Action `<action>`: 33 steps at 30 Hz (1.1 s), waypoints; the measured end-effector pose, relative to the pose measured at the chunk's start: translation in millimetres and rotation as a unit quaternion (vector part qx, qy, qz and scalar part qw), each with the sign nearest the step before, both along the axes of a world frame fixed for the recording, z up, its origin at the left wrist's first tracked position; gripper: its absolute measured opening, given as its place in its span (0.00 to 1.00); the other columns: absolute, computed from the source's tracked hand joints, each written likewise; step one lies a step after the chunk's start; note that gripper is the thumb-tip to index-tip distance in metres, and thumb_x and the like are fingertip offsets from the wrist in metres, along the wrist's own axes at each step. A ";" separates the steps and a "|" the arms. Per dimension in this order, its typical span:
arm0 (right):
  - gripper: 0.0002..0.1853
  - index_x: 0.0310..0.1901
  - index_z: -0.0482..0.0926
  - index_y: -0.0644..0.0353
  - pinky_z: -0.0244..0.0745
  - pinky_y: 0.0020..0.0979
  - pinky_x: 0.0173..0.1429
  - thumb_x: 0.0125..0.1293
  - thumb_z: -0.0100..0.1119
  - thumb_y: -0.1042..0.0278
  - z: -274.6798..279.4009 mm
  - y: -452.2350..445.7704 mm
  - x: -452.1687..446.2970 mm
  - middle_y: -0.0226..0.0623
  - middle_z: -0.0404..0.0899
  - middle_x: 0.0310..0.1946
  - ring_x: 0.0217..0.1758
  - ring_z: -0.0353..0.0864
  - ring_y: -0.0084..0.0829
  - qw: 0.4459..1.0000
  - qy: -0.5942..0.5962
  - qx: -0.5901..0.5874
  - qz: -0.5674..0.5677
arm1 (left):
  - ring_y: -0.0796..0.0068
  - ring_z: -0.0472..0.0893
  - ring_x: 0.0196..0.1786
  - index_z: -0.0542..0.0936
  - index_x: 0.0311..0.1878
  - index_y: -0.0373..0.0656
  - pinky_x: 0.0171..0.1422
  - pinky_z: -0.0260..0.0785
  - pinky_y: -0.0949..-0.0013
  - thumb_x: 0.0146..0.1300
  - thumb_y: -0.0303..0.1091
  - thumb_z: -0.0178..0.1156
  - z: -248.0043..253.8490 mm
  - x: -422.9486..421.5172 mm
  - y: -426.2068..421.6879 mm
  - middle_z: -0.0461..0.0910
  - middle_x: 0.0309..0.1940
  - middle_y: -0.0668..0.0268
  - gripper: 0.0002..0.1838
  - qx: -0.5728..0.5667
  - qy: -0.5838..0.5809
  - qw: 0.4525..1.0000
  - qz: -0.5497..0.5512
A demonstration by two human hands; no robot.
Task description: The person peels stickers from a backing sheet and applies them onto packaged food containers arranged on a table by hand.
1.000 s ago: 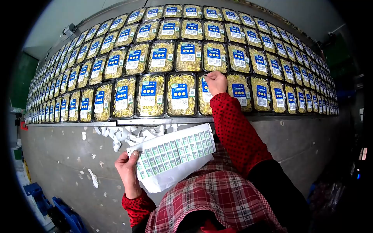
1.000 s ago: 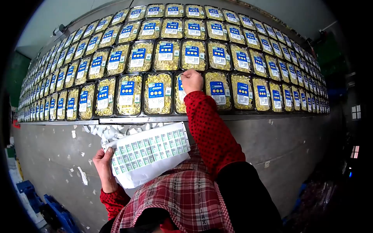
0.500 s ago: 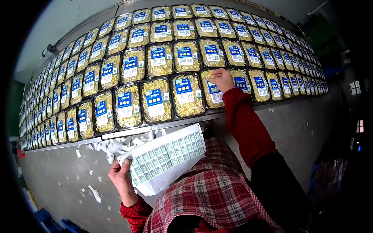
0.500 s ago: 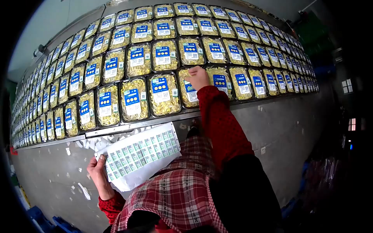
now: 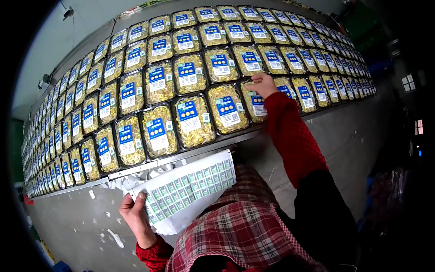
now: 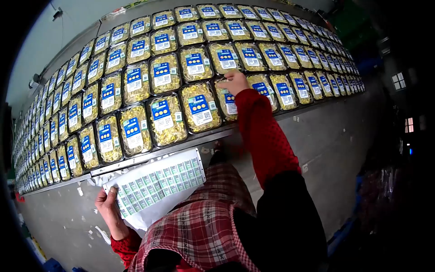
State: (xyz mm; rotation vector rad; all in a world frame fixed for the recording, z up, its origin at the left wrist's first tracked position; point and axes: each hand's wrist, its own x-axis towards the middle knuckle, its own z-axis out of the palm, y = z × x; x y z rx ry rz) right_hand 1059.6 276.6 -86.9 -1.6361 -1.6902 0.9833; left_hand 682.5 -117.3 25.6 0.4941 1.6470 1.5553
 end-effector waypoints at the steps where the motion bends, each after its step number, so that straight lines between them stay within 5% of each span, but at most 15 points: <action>1: 0.25 0.45 0.76 0.66 0.76 0.27 0.36 0.42 0.73 0.76 30.0 -10.5 3.3 0.37 0.76 0.39 0.38 0.77 0.28 0.994 0.063 -0.090 -0.014 | 0.78 0.79 0.34 0.81 0.40 0.31 0.44 0.71 0.75 0.57 0.22 0.62 2.2 6.4 5.4 0.83 0.33 0.62 0.08 -0.002 -0.001 1.000 -0.002; 6: 0.23 0.43 0.77 0.67 0.76 0.30 0.39 0.40 0.70 0.80 -2.9 0.6 20.0 0.38 0.78 0.34 0.36 0.78 0.29 0.989 0.134 -0.061 0.016 | 0.81 0.79 0.33 0.81 0.37 0.33 0.42 0.69 0.78 0.56 0.21 0.62 18.5 37.5 43.2 0.82 0.32 0.64 0.05 -0.001 -0.014 0.999 -0.038; 10: 0.21 0.40 0.77 0.62 0.76 0.34 0.42 0.39 0.64 0.83 -11.4 -4.8 9.2 0.39 0.76 0.35 0.37 0.79 0.35 0.999 0.013 0.047 -0.001 | 0.82 0.78 0.32 0.81 0.36 0.33 0.40 0.68 0.78 0.57 0.22 0.62 21.7 55.0 69.0 0.82 0.31 0.64 0.05 0.000 -0.003 0.997 -0.073; 13: 0.19 0.39 0.75 0.63 0.75 0.34 0.48 0.43 0.69 0.81 8.7 -16.1 3.8 0.42 0.73 0.39 0.45 0.76 0.40 0.922 -0.261 0.272 0.089 | 0.79 0.78 0.31 0.81 0.38 0.31 0.40 0.70 0.76 0.58 0.24 0.61 27.0 71.5 93.8 0.82 0.31 0.64 0.07 -0.032 0.030 0.996 -0.073; 14: 0.16 0.40 0.75 0.63 0.75 0.32 0.46 0.49 0.69 0.77 17.0 -16.5 12.8 0.39 0.75 0.38 0.42 0.78 0.34 0.928 -0.228 0.273 0.112 | 0.79 0.79 0.31 0.80 0.39 0.31 0.40 0.70 0.76 0.59 0.24 0.60 22.1 72.6 99.7 0.83 0.32 0.63 0.07 -0.024 0.028 0.997 -0.067; 15: 0.14 0.40 0.76 0.64 0.75 0.30 0.44 0.53 0.67 0.73 24.4 -22.6 21.5 0.37 0.76 0.37 0.40 0.78 0.31 0.976 -0.083 0.137 0.145 | 0.79 0.80 0.32 0.80 0.40 0.31 0.40 0.71 0.77 0.60 0.24 0.60 17.1 70.6 104.9 0.83 0.32 0.63 0.07 -0.015 0.013 0.998 -0.067; 17: 0.11 0.42 0.76 0.64 0.73 0.24 0.39 0.64 0.61 0.65 63.4 -56.8 29.8 0.30 0.78 0.32 0.35 0.76 0.21 0.959 0.189 -0.095 0.189 | 0.80 0.80 0.31 0.81 0.39 0.31 0.39 0.71 0.77 0.58 0.23 0.63 7.8 71.9 116.1 0.83 0.32 0.61 0.06 0.015 -0.043 0.998 -0.039; 19: 0.13 0.43 0.78 0.64 0.72 0.22 0.35 0.68 0.55 0.62 72.6 -88.5 49.0 0.32 0.79 0.30 0.31 0.77 0.21 0.972 0.102 -0.031 0.210 | 0.80 0.80 0.31 0.81 0.38 0.31 0.39 0.71 0.77 0.59 0.23 0.63 4.2 73.7 125.1 0.83 0.32 0.61 0.06 0.017 -0.044 0.998 -0.035; 20: 0.14 0.48 0.76 0.64 0.71 0.23 0.34 0.68 0.54 0.63 92.3 -105.7 57.1 0.33 0.79 0.30 0.30 0.76 0.20 0.970 0.094 -0.115 0.191 | 0.80 0.80 0.31 0.81 0.38 0.31 0.40 0.71 0.77 0.59 0.23 0.63 0.7 74.4 129.5 0.83 0.32 0.62 0.06 0.024 -0.044 0.998 -0.029; 22: 0.17 0.56 0.71 0.64 0.71 0.23 0.35 0.67 0.54 0.68 93.3 -132.9 65.0 0.33 0.78 0.30 0.32 0.77 0.21 0.944 0.246 -0.164 0.146 | 0.79 0.80 0.31 0.81 0.38 0.31 0.40 0.71 0.77 0.59 0.24 0.63 -7.4 76.5 134.9 0.83 0.32 0.61 0.06 0.023 -0.049 0.998 -0.032; 28: 0.31 0.65 0.58 0.62 0.73 0.24 0.41 0.61 0.58 0.77 113.4 -134.2 63.0 0.34 0.78 0.32 0.35 0.77 0.21 0.936 0.315 -0.088 0.131 | 0.79 0.80 0.33 0.81 0.38 0.31 0.42 0.72 0.77 0.59 0.25 0.63 -7.3 82.5 153.8 0.83 0.33 0.61 0.07 0.002 -0.032 0.996 -0.078; 33: 0.21 0.57 0.71 0.66 0.74 0.23 0.45 0.61 0.56 0.80 106.2 -128.2 71.2 0.41 0.81 0.41 0.40 0.79 0.23 0.922 0.328 -0.117 0.169 | 0.77 0.81 0.37 0.82 0.42 0.32 0.45 0.73 0.74 0.57 0.23 0.64 1.1 96.0 159.4 0.83 0.36 0.61 0.09 0.052 -0.032 0.990 -0.127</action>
